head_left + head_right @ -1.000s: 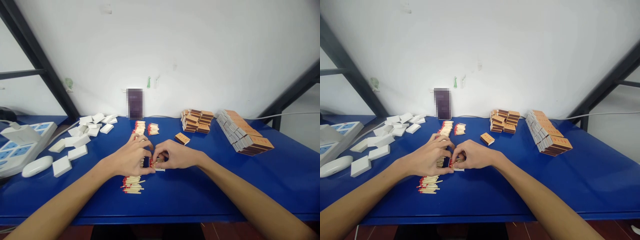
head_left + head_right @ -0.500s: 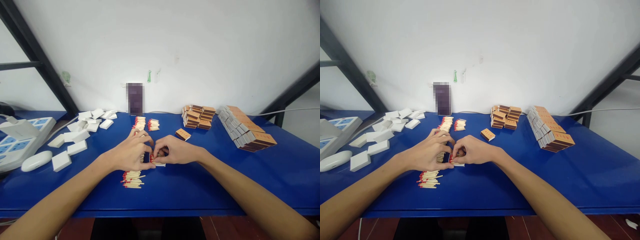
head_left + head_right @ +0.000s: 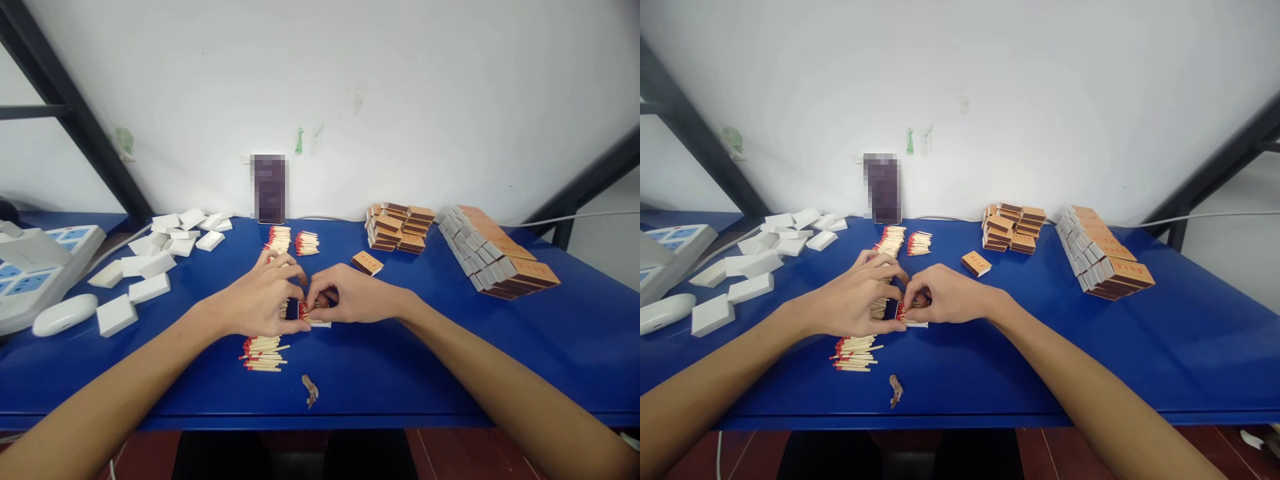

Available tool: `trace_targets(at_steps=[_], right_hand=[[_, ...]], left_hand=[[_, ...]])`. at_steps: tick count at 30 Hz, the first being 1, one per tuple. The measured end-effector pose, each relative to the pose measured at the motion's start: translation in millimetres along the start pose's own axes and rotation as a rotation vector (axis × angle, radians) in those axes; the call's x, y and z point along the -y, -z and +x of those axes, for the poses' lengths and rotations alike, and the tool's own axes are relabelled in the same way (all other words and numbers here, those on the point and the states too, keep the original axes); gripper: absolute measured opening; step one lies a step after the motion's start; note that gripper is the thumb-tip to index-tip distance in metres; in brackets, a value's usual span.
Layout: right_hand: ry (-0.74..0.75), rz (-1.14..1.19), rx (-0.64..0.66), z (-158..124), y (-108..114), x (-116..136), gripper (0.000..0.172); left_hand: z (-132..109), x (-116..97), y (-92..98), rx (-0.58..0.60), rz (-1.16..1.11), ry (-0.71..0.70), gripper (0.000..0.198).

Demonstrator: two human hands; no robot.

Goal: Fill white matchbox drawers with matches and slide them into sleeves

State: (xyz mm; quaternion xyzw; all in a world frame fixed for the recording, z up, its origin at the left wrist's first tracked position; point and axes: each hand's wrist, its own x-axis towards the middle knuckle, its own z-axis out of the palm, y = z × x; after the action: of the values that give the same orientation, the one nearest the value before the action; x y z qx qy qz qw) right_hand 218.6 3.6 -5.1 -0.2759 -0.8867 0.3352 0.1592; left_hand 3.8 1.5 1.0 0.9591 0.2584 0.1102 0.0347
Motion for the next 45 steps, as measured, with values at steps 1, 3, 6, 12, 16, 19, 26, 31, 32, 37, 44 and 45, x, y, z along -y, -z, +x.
trace_targets(at_steps=[1, 3, 6, 12, 16, 19, 26, 31, 32, 37, 44, 45], right_hand=[[0.001, 0.001, -0.002, 0.1, 0.0, 0.0, 0.010], [0.005, 0.001, -0.006, 0.3, 0.1, 0.1, 0.010], [0.005, -0.010, -0.011, 0.4, 0.1, -0.3, 0.011], [0.028, -0.061, -0.042, 1.0, -0.2, -1.8, 0.009], [0.015, -0.036, -0.018, 1.8, 0.5, -1.7, 0.010], [0.016, -0.028, 0.002, 2.3, 0.9, -2.8, 0.014], [0.028, -0.102, -0.024, 3.1, -0.2, -6.9, 0.016], [-0.005, -0.088, 0.006, 3.2, -0.3, -6.0, 0.007], [0.000, -0.090, 0.002, 3.3, -0.3, -5.8, 0.008], [0.019, -0.079, -0.011, 3.9, -0.2, -5.8, 0.012], [-0.007, -0.066, -0.003, 3.1, -0.3, -4.6, 0.008], [-0.007, -0.049, 0.000, 2.9, -0.4, -4.2, 0.008]], left_hand=[[-0.1, -0.2, 0.3, 0.000, -0.001, 0.001, 0.034], [-0.2, -0.5, 0.6, 0.006, 0.001, 0.006, 0.035], [-0.4, -0.6, 0.6, 0.008, 0.011, 0.011, 0.036], [-1.5, -1.6, 2.5, -0.030, 0.049, -0.002, 0.037], [-3.4, -10.4, 6.6, -0.049, 0.120, -0.061, 0.040], [-4.7, -21.7, 7.5, 0.010, 0.101, -0.135, 0.040], [-5.9, -33.5, 0.2, 0.033, -0.053, -0.239, 0.059], [-5.2, -29.2, 0.0, -0.006, -0.073, -0.236, 0.056], [-5.0, -29.7, -0.5, -0.002, -0.059, -0.245, 0.055], [-4.9, -37.8, -8.7, 0.019, -0.040, -0.310, 0.055], [-3.8, -27.8, -7.1, -0.072, 0.007, -0.295, 0.050], [-3.5, -23.0, -4.7, -0.092, 0.045, -0.272, 0.048]])
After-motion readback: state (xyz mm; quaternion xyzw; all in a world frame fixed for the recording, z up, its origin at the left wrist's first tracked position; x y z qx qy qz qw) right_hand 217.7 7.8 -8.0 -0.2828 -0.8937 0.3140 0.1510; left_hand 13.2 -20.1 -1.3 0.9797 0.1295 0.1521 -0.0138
